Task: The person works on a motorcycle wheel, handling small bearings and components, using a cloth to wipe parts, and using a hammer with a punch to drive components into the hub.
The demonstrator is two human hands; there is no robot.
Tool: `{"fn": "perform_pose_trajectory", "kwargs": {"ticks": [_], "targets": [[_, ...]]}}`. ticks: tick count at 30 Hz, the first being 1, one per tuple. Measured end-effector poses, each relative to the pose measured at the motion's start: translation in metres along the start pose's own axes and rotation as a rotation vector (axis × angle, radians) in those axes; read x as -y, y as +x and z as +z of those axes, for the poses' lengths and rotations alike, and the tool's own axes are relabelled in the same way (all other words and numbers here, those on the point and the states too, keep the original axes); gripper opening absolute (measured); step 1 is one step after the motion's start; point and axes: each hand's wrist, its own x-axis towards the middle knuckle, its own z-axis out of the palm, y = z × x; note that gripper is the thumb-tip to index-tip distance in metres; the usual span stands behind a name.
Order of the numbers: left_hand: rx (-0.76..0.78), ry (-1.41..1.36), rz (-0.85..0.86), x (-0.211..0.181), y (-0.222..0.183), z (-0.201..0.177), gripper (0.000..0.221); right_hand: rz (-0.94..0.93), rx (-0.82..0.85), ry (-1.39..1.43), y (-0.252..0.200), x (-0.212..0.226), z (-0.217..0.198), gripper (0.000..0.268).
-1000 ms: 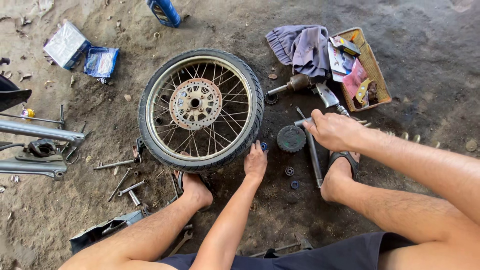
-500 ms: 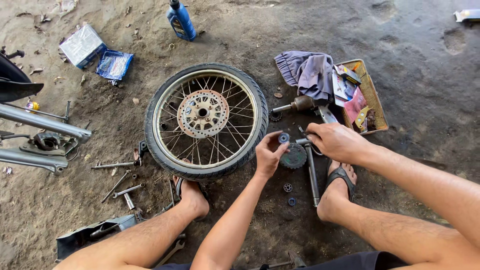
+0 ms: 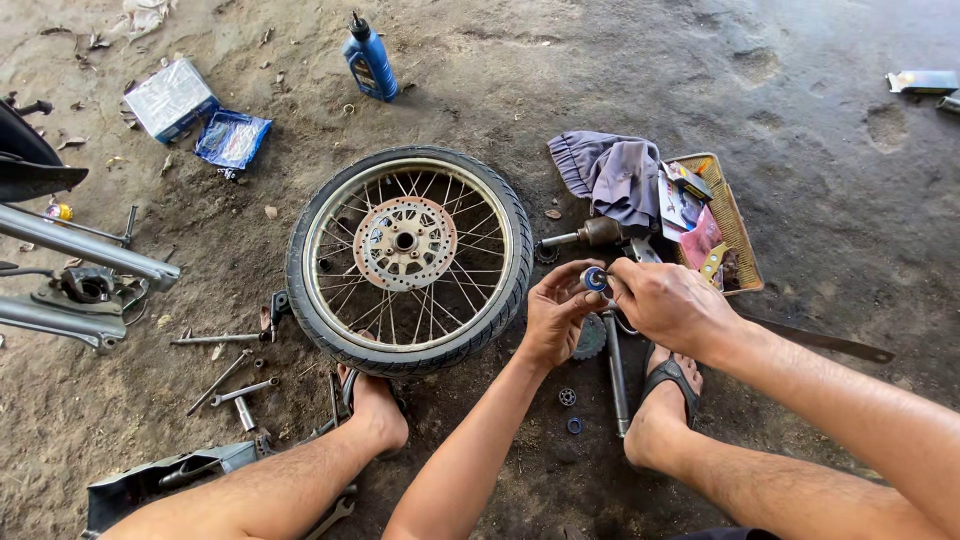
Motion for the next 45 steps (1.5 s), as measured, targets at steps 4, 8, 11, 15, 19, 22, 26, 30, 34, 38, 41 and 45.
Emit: {"fn": "perform_pose_trajectory", "kwargs": {"ticks": [4, 8, 11, 15, 19, 22, 26, 30, 34, 38, 41, 45], "targets": [[0.014, -0.009, 0.016, 0.0, 0.005, -0.008, 0.042, -0.016, -0.006, -0.042, -0.006, 0.012, -0.013, 0.023], [0.03, -0.012, 0.03, -0.004, 0.006, -0.006, 0.042, -0.077, -0.033, -0.07, -0.005, 0.01, -0.008, 0.024], [0.031, -0.008, 0.032, -0.006, 0.005, -0.004, 0.042, -0.102, -0.049, -0.061, -0.004, 0.005, -0.001, 0.024], [0.031, -0.004, 0.029, -0.006, 0.005, -0.005, 0.042, -0.136, -0.074, -0.081, -0.004, 0.005, 0.0, 0.023], [0.031, 0.005, 0.064, -0.01, 0.006, 0.0, 0.04, -0.189, -0.158, -0.174, -0.008, 0.005, 0.005, 0.019], [0.041, 0.028, 0.11, -0.014, 0.006, 0.001, 0.037, -0.278, -0.201, -0.339, -0.008, 0.004, 0.007, 0.016], [0.08, 0.082, 0.109, -0.016, 0.009, -0.006, 0.036, -0.221, -0.074, -0.054, 0.0, -0.001, 0.005, 0.019], [0.129, 0.159, 0.111, -0.022, 0.011, -0.003, 0.037, -0.243, -0.045, -0.158, -0.008, 0.003, 0.0, 0.02], [0.151, 0.196, 0.093, -0.024, 0.008, -0.004, 0.038, -0.152, 0.094, -0.073, -0.002, 0.01, -0.014, 0.026], [0.145, 0.208, 0.027, -0.017, 0.007, -0.014, 0.039, -0.059, 0.147, 0.294, 0.003, 0.004, -0.018, 0.025], [0.16, 0.206, 0.002, -0.019, 0.006, -0.012, 0.04, -0.018, 0.173, 0.393, 0.001, 0.004, -0.02, 0.024], [0.176, 0.194, -0.015, -0.023, 0.005, -0.004, 0.041, 0.081, 0.188, 0.704, 0.002, 0.001, -0.011, 0.027]]}}
